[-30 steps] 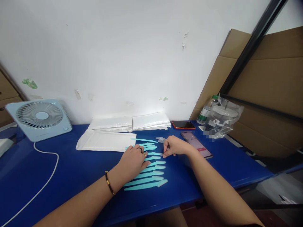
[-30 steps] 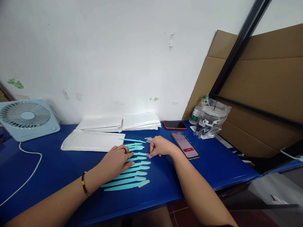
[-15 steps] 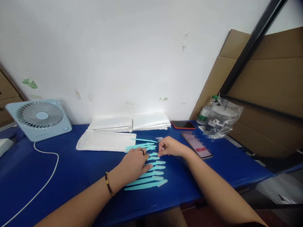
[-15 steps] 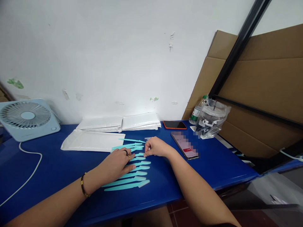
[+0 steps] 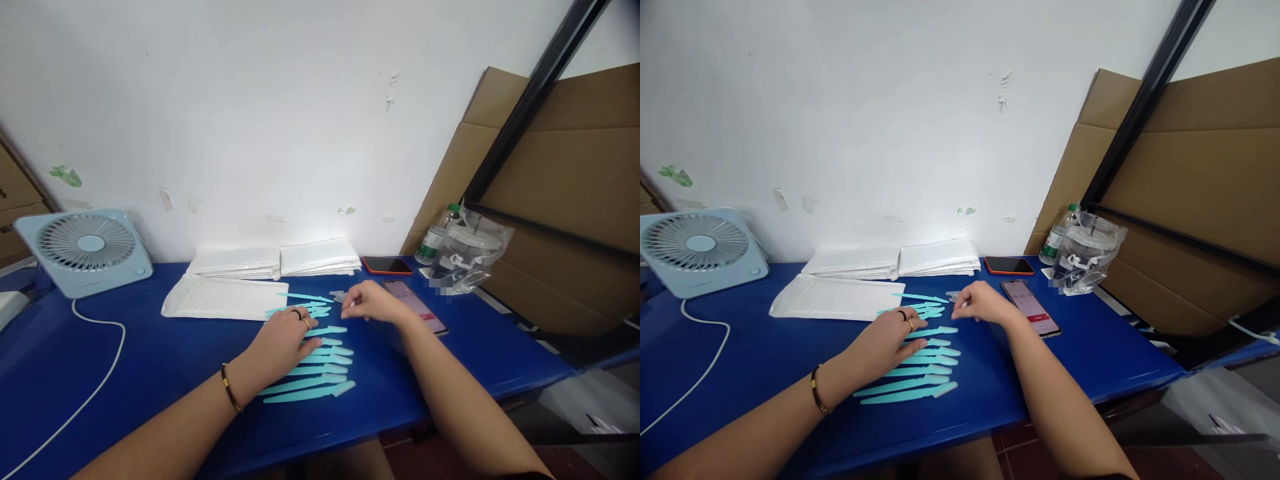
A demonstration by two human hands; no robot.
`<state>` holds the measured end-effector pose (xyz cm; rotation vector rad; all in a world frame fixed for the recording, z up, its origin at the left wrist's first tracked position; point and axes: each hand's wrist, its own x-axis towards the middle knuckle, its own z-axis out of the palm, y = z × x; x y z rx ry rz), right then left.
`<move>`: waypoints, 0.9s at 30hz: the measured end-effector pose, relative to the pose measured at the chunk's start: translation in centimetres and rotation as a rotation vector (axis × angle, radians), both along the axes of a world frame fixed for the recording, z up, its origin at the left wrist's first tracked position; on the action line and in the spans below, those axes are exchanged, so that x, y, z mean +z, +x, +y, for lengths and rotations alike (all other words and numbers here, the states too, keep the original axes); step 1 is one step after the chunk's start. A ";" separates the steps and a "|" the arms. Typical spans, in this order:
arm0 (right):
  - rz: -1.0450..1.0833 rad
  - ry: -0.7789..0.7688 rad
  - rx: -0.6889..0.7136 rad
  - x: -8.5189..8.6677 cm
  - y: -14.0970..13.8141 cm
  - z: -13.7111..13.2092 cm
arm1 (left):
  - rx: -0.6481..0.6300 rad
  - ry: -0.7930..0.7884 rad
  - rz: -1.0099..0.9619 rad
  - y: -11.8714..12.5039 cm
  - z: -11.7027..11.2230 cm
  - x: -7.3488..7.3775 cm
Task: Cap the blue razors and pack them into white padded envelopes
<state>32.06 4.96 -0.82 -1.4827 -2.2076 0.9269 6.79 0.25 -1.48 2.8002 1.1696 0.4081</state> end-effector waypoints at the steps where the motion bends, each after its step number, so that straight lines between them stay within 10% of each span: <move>1: -0.012 0.068 -0.074 0.3 0.8 0.2 | 0.037 0.013 -0.022 -0.1 0.5 -0.1; 10: -0.252 0.272 -0.166 -0.2 2.8 1.3 | 0.162 0.000 0.031 -1.0 3.0 -0.6; 17: -0.223 -0.052 -0.094 0.4 3.0 0.6 | 0.101 -0.004 0.073 -0.7 2.4 -0.3; 27: -0.014 -0.056 0.148 -0.7 -1.6 -0.2 | 0.066 -0.016 0.076 -0.1 2.2 -0.7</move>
